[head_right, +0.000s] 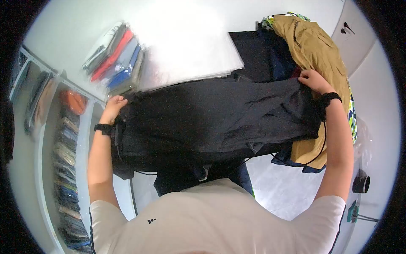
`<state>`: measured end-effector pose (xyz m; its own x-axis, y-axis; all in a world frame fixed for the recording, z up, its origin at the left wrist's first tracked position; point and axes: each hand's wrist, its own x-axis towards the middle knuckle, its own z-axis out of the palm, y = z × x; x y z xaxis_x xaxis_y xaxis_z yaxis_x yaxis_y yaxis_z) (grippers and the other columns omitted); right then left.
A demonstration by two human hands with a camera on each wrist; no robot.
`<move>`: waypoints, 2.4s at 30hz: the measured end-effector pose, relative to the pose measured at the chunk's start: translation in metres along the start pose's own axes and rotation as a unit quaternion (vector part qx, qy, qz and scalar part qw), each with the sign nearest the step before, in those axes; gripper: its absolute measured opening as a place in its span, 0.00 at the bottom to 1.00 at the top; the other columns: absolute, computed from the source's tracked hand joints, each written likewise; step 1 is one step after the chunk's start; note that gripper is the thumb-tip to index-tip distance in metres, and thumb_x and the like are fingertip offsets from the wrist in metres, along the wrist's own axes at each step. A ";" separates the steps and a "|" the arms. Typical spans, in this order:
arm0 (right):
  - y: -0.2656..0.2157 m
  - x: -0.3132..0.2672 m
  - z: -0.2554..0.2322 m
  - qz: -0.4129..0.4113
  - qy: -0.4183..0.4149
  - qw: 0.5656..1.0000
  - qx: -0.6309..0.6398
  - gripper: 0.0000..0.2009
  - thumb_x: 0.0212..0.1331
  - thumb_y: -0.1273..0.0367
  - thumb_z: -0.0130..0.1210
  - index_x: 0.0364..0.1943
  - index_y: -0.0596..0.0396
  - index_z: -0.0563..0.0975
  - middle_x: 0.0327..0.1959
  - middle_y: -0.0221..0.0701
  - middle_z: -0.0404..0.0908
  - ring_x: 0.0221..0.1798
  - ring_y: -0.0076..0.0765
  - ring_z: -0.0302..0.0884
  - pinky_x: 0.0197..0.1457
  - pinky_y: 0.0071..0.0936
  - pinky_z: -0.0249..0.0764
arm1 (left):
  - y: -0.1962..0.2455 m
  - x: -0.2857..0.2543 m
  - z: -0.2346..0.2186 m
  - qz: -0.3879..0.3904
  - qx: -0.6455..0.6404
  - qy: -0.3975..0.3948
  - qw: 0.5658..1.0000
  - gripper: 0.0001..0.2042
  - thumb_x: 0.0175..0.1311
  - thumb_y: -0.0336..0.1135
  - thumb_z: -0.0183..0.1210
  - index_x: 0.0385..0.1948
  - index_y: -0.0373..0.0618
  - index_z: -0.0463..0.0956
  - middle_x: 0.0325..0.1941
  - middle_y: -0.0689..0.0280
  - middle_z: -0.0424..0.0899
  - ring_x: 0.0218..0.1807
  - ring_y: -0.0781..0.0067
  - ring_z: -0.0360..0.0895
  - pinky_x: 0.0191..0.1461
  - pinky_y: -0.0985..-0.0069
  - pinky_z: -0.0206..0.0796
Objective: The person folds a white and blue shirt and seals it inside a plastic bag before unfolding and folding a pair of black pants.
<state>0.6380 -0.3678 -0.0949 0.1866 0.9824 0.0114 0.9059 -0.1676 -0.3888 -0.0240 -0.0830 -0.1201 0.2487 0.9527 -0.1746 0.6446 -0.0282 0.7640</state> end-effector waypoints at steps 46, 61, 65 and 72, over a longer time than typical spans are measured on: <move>-0.256 -0.087 0.158 -0.032 0.014 0.987 -0.158 0.31 0.54 0.52 0.53 0.64 0.34 0.58 0.68 0.41 0.50 0.70 0.55 0.45 0.65 0.59 0.48 | -0.041 -0.062 -0.004 0.062 -0.125 0.074 0.987 0.26 0.47 0.34 0.66 0.45 0.28 0.67 0.42 0.51 0.79 0.44 0.62 0.77 0.47 0.72 0.67; -0.256 -0.088 0.171 -0.048 0.060 0.985 -0.151 0.30 0.54 0.54 0.53 0.63 0.35 0.60 0.68 0.41 0.50 0.69 0.55 0.46 0.65 0.58 0.49 | -0.032 -0.080 -0.001 -0.068 -0.107 -0.031 0.991 0.17 0.52 0.35 0.63 0.40 0.31 0.75 0.38 0.59 0.80 0.36 0.69 0.78 0.40 0.76 0.69; -0.273 -0.091 0.171 -0.053 0.083 0.985 -0.139 0.30 0.53 0.55 0.54 0.63 0.35 0.61 0.67 0.42 0.52 0.69 0.55 0.48 0.65 0.57 0.49 | -0.031 -0.099 -0.020 -0.043 -0.245 -0.007 0.969 0.16 0.56 0.31 0.58 0.45 0.34 0.72 0.41 0.59 0.80 0.38 0.69 0.78 0.41 0.74 0.70; -0.295 -0.098 0.199 -0.059 0.127 0.978 -0.155 0.30 0.55 0.48 0.50 0.62 0.36 0.62 0.68 0.40 0.51 0.69 0.52 0.49 0.64 0.60 0.50 | -0.093 -0.098 -0.040 -0.077 -0.131 -0.015 0.988 0.17 0.56 0.34 0.59 0.45 0.34 0.72 0.44 0.60 0.79 0.39 0.67 0.77 0.45 0.75 0.68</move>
<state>0.2770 -0.3977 -0.1651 0.1260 0.9508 0.2831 0.9913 -0.1097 -0.0729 -0.1378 -0.1617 -0.1493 0.1866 0.9301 -0.3163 0.4672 0.1992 0.8614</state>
